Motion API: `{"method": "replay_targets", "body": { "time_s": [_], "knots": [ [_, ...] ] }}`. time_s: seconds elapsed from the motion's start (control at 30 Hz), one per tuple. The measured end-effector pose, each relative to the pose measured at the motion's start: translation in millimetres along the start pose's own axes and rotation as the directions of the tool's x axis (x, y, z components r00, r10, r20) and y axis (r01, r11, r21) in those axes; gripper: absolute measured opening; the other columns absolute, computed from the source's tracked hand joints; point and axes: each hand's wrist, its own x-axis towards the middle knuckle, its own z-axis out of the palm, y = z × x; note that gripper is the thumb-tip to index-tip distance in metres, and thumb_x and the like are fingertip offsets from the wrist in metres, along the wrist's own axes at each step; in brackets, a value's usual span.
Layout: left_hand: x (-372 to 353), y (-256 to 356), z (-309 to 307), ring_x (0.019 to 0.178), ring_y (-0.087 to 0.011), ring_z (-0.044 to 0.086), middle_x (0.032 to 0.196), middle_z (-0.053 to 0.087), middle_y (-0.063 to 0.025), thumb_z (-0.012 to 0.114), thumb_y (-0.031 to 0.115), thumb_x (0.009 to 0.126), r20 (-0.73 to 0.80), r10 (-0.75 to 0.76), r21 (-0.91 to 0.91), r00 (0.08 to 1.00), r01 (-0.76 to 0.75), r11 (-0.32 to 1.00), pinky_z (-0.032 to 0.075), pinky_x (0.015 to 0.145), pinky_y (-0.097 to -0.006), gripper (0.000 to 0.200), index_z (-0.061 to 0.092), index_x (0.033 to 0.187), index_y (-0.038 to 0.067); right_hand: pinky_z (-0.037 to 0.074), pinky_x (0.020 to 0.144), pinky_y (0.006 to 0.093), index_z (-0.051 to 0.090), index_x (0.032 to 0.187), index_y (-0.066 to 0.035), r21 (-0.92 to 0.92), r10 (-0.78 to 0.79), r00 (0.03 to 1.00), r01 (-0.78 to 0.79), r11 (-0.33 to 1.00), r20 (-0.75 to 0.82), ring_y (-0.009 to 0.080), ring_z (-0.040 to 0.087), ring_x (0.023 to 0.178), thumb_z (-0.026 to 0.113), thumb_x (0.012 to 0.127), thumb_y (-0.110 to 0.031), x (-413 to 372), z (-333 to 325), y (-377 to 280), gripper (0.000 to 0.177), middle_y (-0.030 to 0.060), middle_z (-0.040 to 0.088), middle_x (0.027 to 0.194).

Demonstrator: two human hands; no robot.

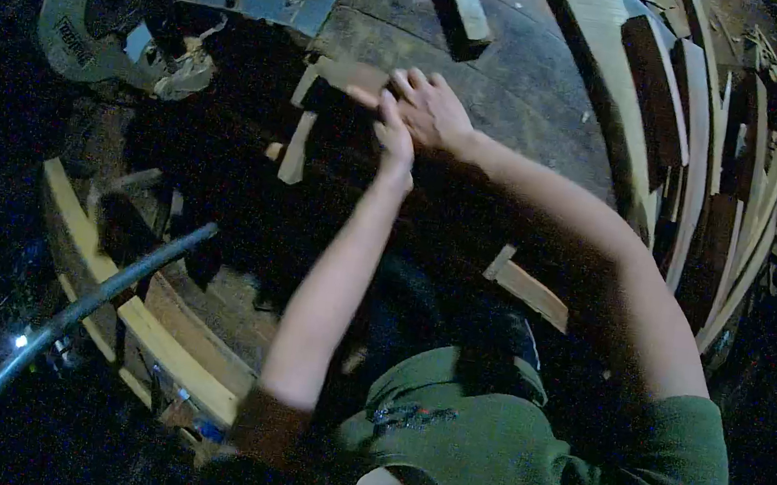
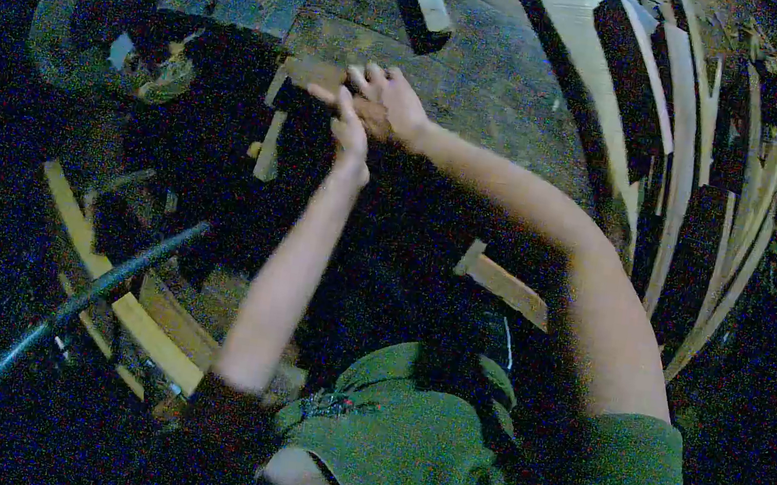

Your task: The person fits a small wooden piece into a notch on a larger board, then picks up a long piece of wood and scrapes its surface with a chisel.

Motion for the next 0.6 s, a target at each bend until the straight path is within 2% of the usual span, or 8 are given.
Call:
{"method": "replay_targets", "body": {
  "time_s": [0.07, 0.13, 0.17, 0.3, 0.37, 0.43, 0.57, 0.6],
  "knots": [
    [24.6, 21.2, -14.9, 0.119, -0.0260, 0.036, 0.131, 0.035, -0.0153, 0.034, 0.066, 0.078, -0.098, 0.041, 0.040, 0.994, -0.038, 0.998, 0.029, 0.098, -0.0365, 0.087, 0.026, 0.130, -0.003, 0.036, 0.072, 0.0339, 0.055, 0.096, -0.015, 0.116, -0.001, 0.964, 0.033, 0.993, -0.266, 0.0226, 0.042, 0.098, 0.047, 0.075, -0.030, 36.3, 26.5, 0.1, 0.027, 0.0067, 0.044, 0.112],
    [47.2, 30.8, -28.8, 0.116, -0.0255, 0.040, 0.127, 0.041, -0.0131, 0.036, 0.066, 0.077, -0.001, 0.154, -0.062, 0.988, -0.153, 0.986, 0.031, 0.096, -0.0375, 0.083, 0.033, 0.128, 0.000, 0.036, 0.072, 0.0334, 0.054, 0.098, -0.015, 0.065, 0.039, 0.976, -0.025, 0.998, -0.216, 0.0225, 0.042, 0.097, 0.047, 0.075, -0.029, 61.8, 18.1, -5.9, 0.028, 0.0075, 0.044, 0.111],
    [79.7, 22.6, -39.0, 0.114, -0.0250, 0.041, 0.125, 0.042, -0.0117, 0.035, 0.063, 0.078, -0.021, 0.058, -0.103, 0.998, -0.060, 0.993, 0.034, 0.094, -0.0383, 0.078, 0.035, 0.126, 0.001, 0.036, 0.072, 0.0332, 0.053, 0.099, -0.015, 0.073, 0.066, 0.986, -0.055, 0.996, -0.151, 0.0224, 0.042, 0.097, 0.047, 0.076, -0.029, 68.0, 16.3, -8.0, 0.028, 0.0079, 0.044, 0.111],
    [47.6, 7.6, -24.4, 0.114, -0.0252, 0.042, 0.127, 0.041, -0.0109, 0.033, 0.066, 0.078, 0.027, 0.065, -0.064, 0.998, -0.063, 0.996, 0.035, 0.093, -0.0403, 0.079, 0.034, 0.127, 0.005, 0.034, 0.075, 0.0344, 0.053, 0.100, -0.016, -0.084, -0.001, 0.990, -0.011, 0.996, -0.138, 0.0230, 0.039, 0.100, 0.049, 0.075, -0.032, 35.9, 16.3, -6.0, 0.030, 0.0075, 0.042, 0.113],
    [-7.2, -0.7, 1.4, 0.123, -0.0268, 0.030, 0.135, 0.032, -0.0128, 0.025, 0.071, 0.076, 0.017, -0.052, 0.048, 0.999, 0.051, 0.998, 0.026, 0.099, -0.0421, 0.087, 0.025, 0.133, 0.004, 0.034, 0.084, 0.0373, 0.048, 0.119, -0.025, -0.157, 0.024, 0.998, -0.032, 0.987, -0.053, 0.0230, 0.035, 0.114, 0.046, 0.078, -0.040, -6.9, 18.4, -5.5, 0.043, 0.0038, 0.036, 0.129],
    [-44.0, -28.1, 24.6, 0.122, -0.0261, 0.033, 0.134, 0.032, -0.0172, 0.023, 0.068, 0.079, 0.101, -0.137, 0.086, 0.985, 0.128, 0.988, 0.029, 0.098, -0.0389, 0.087, 0.022, 0.132, -0.001, 0.032, 0.089, 0.0357, 0.046, 0.121, -0.022, -0.098, 0.038, 0.999, -0.036, 0.994, 0.018, 0.0238, 0.034, 0.116, 0.047, 0.077, -0.037, -63.8, 21.3, 4.5, 0.047, 0.0051, 0.034, 0.132],
    [-102.7, -102.1, 75.0, 0.115, -0.0283, 0.042, 0.126, 0.041, -0.0187, 0.026, 0.053, 0.088, 0.285, -0.030, 0.140, 0.958, -0.011, 0.990, 0.035, 0.093, -0.0342, 0.071, 0.030, 0.126, -0.007, 0.032, 0.088, 0.0359, 0.053, 0.106, -0.012, -0.023, 0.107, 0.990, -0.105, 0.994, 0.092, 0.0264, 0.037, 0.112, 0.054, 0.070, -0.029, -189.1, -7.0, 18.9, 0.040, 0.0096, 0.042, 0.120],
    [-109.3, -130.1, 88.7, 0.110, -0.0332, 0.046, 0.118, 0.048, -0.0244, 0.026, 0.052, 0.089, 0.287, 0.125, 0.123, 0.950, -0.166, 0.978, 0.038, 0.088, -0.0381, 0.069, 0.038, 0.120, -0.008, 0.033, 0.084, 0.0344, 0.055, 0.099, -0.011, 0.048, 0.137, 0.990, -0.138, 0.989, 0.020, 0.0265, 0.038, 0.109, 0.054, 0.068, -0.029, -214.1, -10.3, 19.8, 0.036, 0.0114, 0.043, 0.117]
  ]
}}
